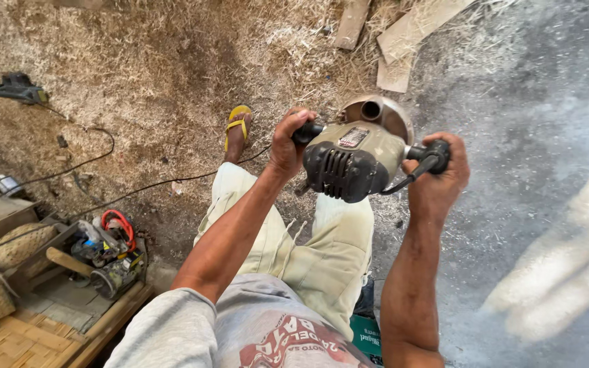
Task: The person takes a router bit and wrench from red cups on a wooden beam, fits the bit into a handheld router and tightens it with the wrench, then guides the router along a wooden beam to shape its edge.
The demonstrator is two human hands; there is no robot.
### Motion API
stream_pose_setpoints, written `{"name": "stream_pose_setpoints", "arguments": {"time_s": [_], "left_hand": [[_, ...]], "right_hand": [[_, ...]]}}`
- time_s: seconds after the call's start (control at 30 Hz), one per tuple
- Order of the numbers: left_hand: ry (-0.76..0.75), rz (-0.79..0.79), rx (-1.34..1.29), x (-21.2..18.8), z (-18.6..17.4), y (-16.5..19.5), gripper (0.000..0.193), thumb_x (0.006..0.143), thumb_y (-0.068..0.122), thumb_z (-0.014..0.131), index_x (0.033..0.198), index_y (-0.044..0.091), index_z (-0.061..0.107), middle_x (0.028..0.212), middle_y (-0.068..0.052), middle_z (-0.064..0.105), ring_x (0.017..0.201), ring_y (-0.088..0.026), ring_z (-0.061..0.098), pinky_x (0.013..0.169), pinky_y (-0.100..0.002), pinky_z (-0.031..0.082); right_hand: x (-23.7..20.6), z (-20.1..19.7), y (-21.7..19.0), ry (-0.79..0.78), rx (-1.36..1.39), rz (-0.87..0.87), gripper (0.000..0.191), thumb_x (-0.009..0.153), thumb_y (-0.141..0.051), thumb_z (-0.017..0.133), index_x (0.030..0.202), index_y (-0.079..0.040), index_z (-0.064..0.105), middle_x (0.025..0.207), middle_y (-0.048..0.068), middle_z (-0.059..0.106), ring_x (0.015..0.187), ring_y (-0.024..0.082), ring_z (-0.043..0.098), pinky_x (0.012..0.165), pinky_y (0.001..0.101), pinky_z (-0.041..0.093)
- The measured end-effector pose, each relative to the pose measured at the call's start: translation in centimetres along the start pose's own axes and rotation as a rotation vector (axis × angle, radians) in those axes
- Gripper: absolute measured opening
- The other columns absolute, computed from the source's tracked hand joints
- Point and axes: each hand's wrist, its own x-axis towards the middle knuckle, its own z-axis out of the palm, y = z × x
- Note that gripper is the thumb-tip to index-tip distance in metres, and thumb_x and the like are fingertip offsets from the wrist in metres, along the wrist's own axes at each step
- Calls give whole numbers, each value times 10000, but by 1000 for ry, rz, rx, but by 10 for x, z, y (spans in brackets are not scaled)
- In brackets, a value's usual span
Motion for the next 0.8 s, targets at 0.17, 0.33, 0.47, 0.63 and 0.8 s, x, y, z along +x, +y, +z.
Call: {"name": "stream_pose_setpoints", "arguments": {"time_s": [0.17, 0.33, 0.47, 0.63, 0.8], "left_hand": [[-105, 79, -14, -34, 7, 18, 286, 988, 325, 631, 983, 39, 647, 1039, -105, 614, 1005, -216, 583, 948, -357, 497], [-159, -66, -196, -65, 10, 70, 437, 994, 393, 573, 1097, -23, 663, 1121, -180, 646, 1076, -302, 610, 998, -415, 536], [-393, -51, -289, -89, -2, 150, 657, 816, 195, 611, 1438, -9, 557, 1316, -173, 573, 1221, -294, 588, 1114, -394, 507], [-534, 85, -296, -97, -38, 279, 816, 696, 138, 617, 1489, 2, 476, 1402, -206, 546, 1334, -336, 555, 1144, -385, 482], [-672, 236, -372, -75, -105, 408, 717, 744, 32, 634, 1452, 27, 519, 1399, -139, 555, 1377, -313, 543, 1169, -419, 480]], "right_hand": [[-24, -10, -38, 24, -1, 1, 431, 659, 69, 715, 1045, -106, 636, 986, -12, 608, 917, 119, 602, 842, 254, 512], [-52, -11, -116, 56, -131, -302, 414, 679, 74, 707, 1053, -85, 625, 1036, 72, 628, 1038, 236, 606, 970, 375, 498], [-79, 13, -193, -11, -171, -666, 353, 737, 61, 747, 1031, -85, 618, 1083, 107, 646, 1139, 302, 595, 1052, 497, 462], [-102, 97, -256, 26, -272, -953, 340, 895, -25, 822, 1169, -108, 640, 1443, 216, 462, 1400, 384, 465, 1198, 528, 445], [-127, 229, -282, 178, -327, -967, 610, 991, -120, 866, 1498, -119, 528, 1656, 230, 216, 1569, 411, 361, 1239, 509, 446]]}}
